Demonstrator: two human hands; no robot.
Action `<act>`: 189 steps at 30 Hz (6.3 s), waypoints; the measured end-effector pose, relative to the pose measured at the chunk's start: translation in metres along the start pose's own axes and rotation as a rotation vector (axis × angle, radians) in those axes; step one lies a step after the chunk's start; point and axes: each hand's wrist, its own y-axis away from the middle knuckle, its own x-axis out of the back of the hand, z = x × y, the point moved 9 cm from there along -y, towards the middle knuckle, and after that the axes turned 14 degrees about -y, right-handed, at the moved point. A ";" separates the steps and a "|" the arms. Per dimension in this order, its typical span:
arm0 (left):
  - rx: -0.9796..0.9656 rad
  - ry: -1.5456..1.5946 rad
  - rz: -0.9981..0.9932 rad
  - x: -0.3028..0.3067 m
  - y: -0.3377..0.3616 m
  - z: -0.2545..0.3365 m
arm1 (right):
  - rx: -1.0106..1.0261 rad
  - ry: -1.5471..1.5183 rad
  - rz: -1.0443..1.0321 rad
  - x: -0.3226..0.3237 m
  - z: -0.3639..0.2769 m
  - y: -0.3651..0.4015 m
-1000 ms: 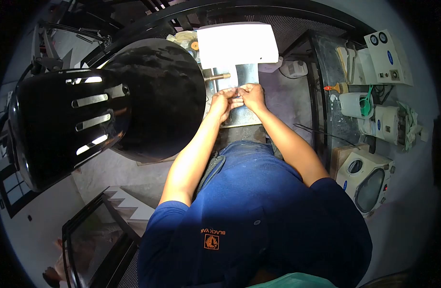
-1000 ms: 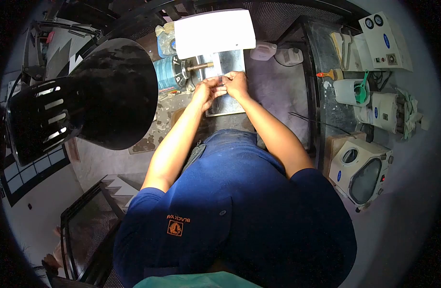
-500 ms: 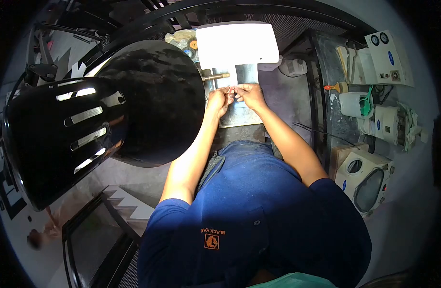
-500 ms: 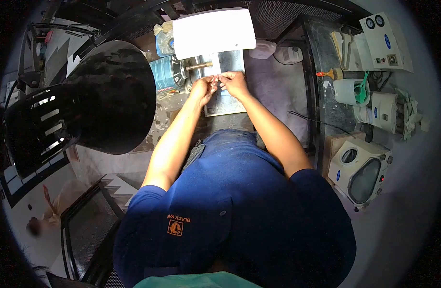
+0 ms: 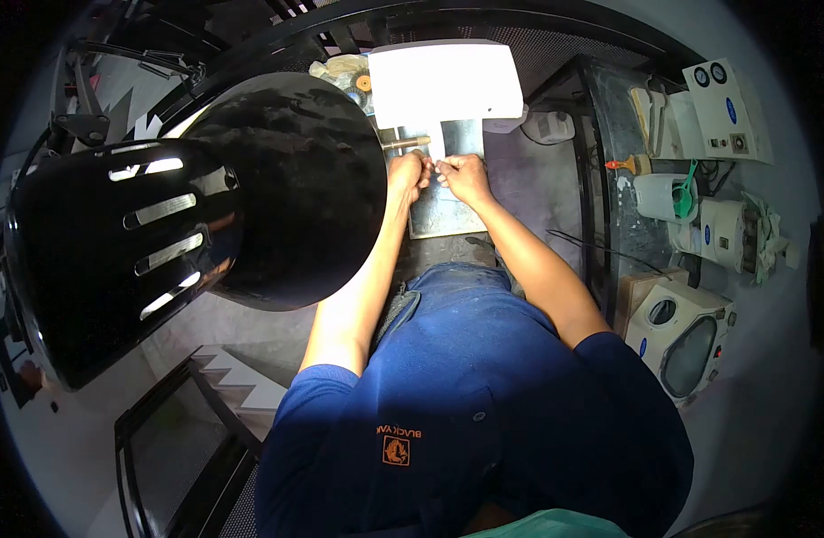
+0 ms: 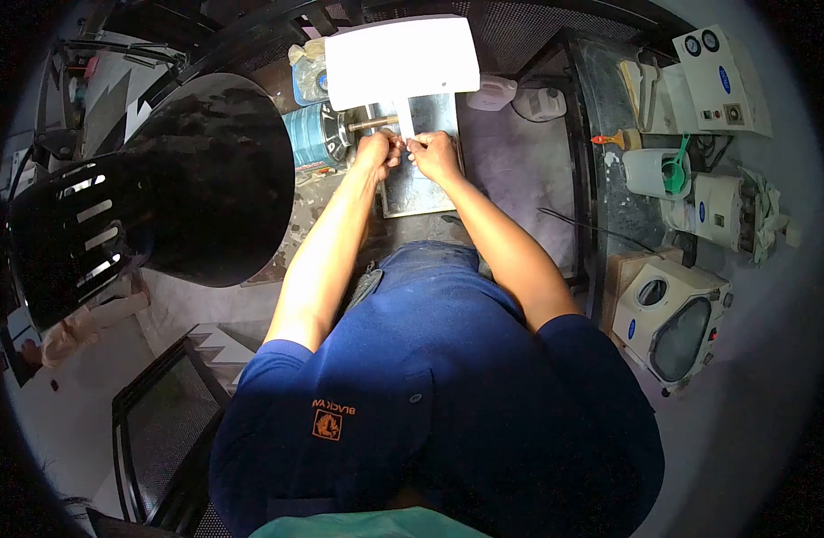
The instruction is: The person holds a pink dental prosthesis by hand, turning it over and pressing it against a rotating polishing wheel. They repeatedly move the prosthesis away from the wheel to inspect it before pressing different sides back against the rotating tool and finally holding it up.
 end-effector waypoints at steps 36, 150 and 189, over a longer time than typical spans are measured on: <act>-0.064 0.046 -0.002 0.003 -0.010 -0.009 | 0.040 0.061 0.050 0.002 0.000 -0.001; -0.094 0.084 -0.090 -0.005 0.005 -0.010 | 0.174 0.008 0.016 0.008 -0.016 0.011; -0.058 -0.042 0.037 0.004 -0.007 -0.006 | 0.019 -0.123 -0.037 0.002 0.005 -0.004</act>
